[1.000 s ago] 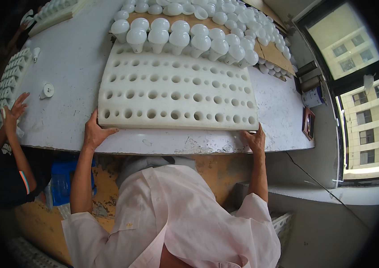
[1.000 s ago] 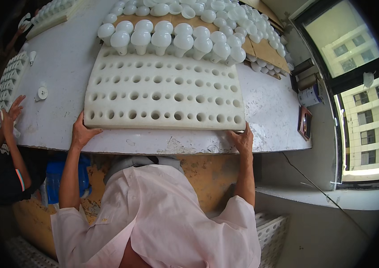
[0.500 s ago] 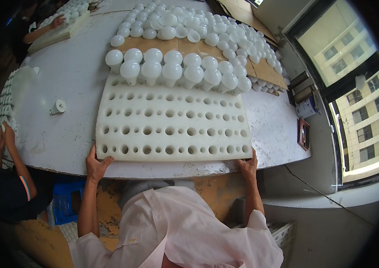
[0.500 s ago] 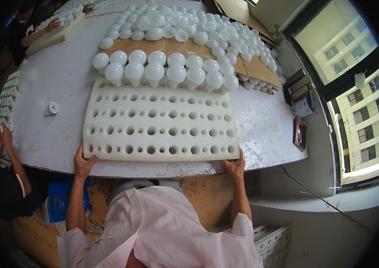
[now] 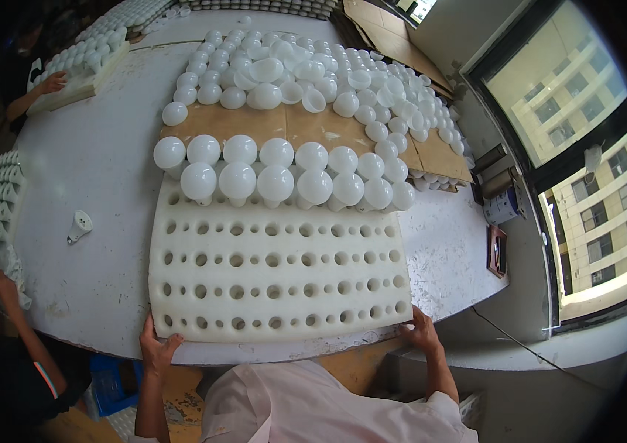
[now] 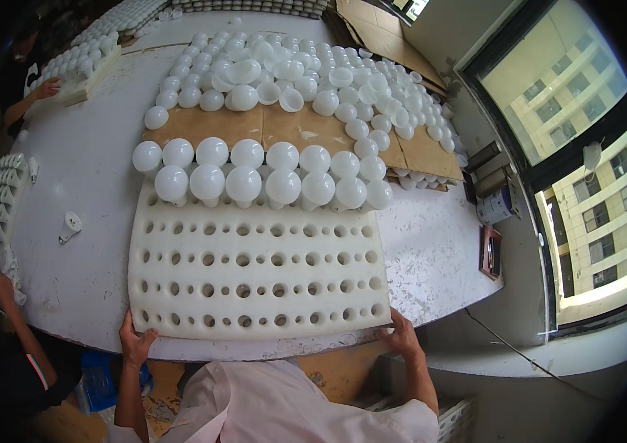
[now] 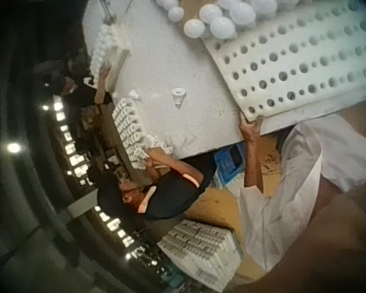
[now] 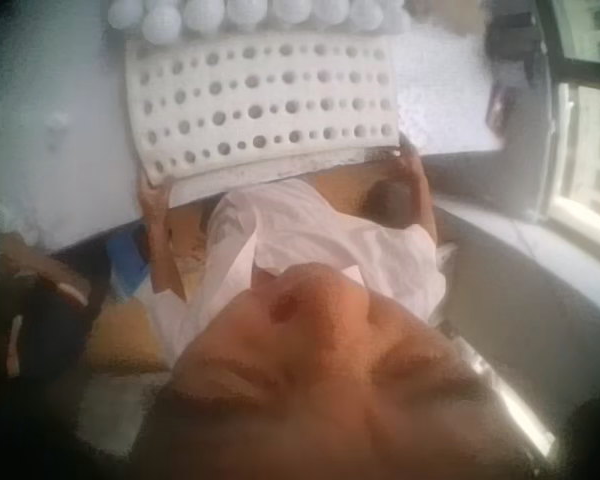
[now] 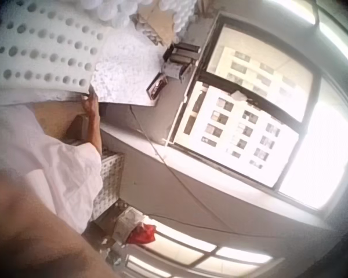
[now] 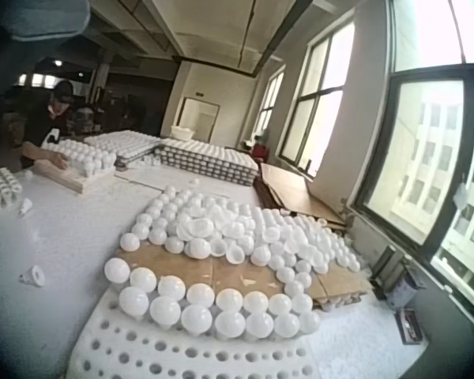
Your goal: The person assembles light bulbs by taking bulb bases and covers, pressing the covers onto the bases by hand, and placing the assembled light bulbs into the slots of a foam tray.
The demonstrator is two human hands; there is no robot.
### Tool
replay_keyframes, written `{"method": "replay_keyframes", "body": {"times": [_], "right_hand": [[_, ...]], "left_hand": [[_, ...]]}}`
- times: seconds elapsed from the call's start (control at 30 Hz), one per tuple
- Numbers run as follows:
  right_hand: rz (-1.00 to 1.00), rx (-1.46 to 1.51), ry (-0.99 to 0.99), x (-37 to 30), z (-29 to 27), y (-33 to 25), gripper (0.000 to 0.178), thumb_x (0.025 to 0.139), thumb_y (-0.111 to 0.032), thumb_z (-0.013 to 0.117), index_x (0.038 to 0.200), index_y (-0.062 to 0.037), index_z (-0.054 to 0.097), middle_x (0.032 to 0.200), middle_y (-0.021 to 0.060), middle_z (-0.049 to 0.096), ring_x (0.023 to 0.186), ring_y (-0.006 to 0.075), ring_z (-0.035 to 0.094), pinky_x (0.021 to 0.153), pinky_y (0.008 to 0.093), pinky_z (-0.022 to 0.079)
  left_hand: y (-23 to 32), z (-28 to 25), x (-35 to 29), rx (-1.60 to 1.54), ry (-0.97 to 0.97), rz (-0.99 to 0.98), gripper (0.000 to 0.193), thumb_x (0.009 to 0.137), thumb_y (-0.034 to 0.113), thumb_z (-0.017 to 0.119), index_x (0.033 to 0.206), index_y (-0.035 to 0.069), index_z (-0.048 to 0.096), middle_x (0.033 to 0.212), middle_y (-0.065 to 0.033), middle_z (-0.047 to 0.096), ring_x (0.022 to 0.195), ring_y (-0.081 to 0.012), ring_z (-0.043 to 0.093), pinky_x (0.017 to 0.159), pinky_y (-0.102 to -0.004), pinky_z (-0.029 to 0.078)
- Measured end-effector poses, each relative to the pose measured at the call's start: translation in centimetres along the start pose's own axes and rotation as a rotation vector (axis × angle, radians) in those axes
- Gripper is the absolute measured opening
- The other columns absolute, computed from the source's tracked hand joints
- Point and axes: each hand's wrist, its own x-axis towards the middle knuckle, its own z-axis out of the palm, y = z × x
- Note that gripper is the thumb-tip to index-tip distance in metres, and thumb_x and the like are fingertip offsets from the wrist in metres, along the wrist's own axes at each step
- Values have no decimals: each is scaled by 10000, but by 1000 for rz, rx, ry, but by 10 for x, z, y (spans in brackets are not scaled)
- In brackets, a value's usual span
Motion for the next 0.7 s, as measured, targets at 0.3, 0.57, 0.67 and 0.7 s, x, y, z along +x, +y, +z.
{"method": "replay_keyframes", "body": {"times": [0.3, 0.57, 0.67, 0.7], "right_hand": [[-304, -276, 467, 239, -124, -73, 364, 886, -27, 480, 1246, -34, 527, 1161, 143, 607, 942, 233, 638, 777, 338, 508], [-418, -602, 222, 431, -106, -97, 639, 752, 66, 569, 1352, -59, 388, 1323, 204, 458, 1225, 369, 445, 1027, 427, 360], [-342, -568, 183, 455, -119, -90, 668, 740, 44, 621, 1350, -70, 375, 1319, 208, 461, 1227, 380, 438, 1023, 434, 362], [-303, -583, 191, 458, -126, -93, 690, 734, 33, 659, 1349, -90, 371, 1318, 210, 465, 1233, 390, 430, 1011, 443, 373]], "left_hand": [[-3, -73, 57, 274, 117, 73, 499, 800, 72, 649, 1279, 12, 524, 1163, -180, 623, 1059, -237, 610, 877, -350, 497], [-28, -206, 180, 1080, 534, 5, 674, 773, -13, 603, 1393, 23, 341, 1375, -188, 441, 1241, -302, 466, 1037, -362, 402], [-27, -201, 213, 1104, 300, -48, 692, 749, 37, 671, 1374, 34, 374, 1343, -163, 483, 1238, -305, 469, 1058, -354, 384], [-23, -194, 222, 1087, 272, -37, 692, 749, 37, 671, 1374, 34, 374, 1343, -163, 483, 1238, -305, 469, 1058, -354, 384]]}}
